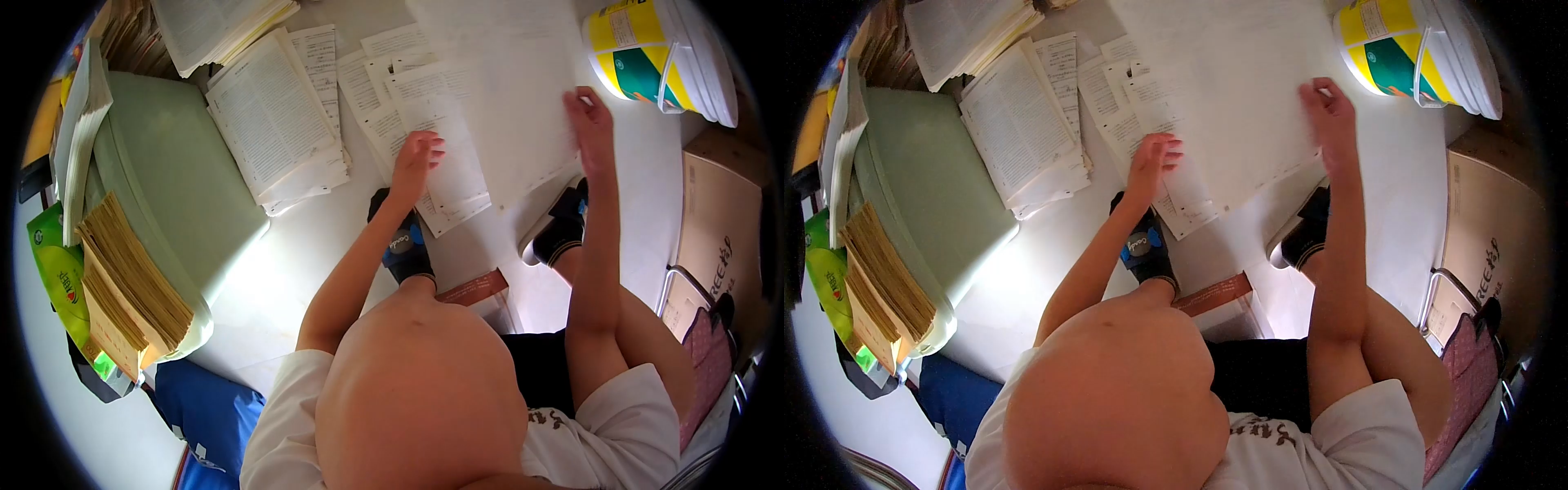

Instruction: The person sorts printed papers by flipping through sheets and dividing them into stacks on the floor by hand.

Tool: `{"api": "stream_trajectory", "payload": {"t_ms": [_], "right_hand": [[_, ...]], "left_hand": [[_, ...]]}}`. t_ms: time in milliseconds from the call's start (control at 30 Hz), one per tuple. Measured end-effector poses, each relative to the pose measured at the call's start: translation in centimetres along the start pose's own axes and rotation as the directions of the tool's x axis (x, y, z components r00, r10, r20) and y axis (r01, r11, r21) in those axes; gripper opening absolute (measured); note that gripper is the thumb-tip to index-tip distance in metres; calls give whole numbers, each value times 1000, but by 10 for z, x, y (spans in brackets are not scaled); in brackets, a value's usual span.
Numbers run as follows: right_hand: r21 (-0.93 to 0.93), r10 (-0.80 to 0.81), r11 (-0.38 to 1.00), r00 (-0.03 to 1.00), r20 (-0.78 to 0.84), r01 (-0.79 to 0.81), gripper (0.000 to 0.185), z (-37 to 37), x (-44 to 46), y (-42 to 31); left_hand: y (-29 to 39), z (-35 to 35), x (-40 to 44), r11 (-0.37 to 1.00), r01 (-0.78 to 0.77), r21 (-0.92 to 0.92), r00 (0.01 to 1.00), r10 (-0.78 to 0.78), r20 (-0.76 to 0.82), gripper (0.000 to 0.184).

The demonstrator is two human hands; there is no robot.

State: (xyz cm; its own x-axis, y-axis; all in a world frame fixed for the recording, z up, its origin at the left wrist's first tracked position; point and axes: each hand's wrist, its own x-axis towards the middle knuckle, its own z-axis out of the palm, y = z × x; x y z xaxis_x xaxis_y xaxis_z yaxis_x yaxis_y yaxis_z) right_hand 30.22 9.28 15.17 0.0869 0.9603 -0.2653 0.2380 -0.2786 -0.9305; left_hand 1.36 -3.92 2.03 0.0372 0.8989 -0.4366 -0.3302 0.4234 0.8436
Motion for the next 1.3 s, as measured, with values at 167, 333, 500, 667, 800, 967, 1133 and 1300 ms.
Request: {"api": "stream_trajectory", "payload": {"t_ms": [167,333,500,667,800,967,1133,1300], "right_hand": [[-69,44,997,986,162,-33,15,36,-8,73],[-230,70,973,979,193,-25,22,70,-31,137],[-191,37,981,968,248,12,23,85,-51,152],[121,328,897,826,458,-424,28,90,-63,94],[-68,153,988,828,540,-138,30,104,-69,86],[-73,107,994,836,538,-80,35,112,-71,80],[-72,128,992,849,513,-106,33,110,-69,82],[-55,158,987,851,501,-151,29,108,-67,83]], "left_hand": [[18,-13,-21,986,-151,-64,900,110,-421,18],[26,3,-31,843,-344,414,772,505,-387,12],[-5,13,-1,966,-186,178,979,198,-51,17],[-3,19,16,995,-93,-45,991,97,95,16],[8,15,14,998,-43,-54,990,49,133,19],[10,10,12,998,-51,-30,990,55,128,20],[6,5,15,999,-47,-28,990,50,134,21],[8,5,15,999,-28,-31,992,31,125,20]]}}
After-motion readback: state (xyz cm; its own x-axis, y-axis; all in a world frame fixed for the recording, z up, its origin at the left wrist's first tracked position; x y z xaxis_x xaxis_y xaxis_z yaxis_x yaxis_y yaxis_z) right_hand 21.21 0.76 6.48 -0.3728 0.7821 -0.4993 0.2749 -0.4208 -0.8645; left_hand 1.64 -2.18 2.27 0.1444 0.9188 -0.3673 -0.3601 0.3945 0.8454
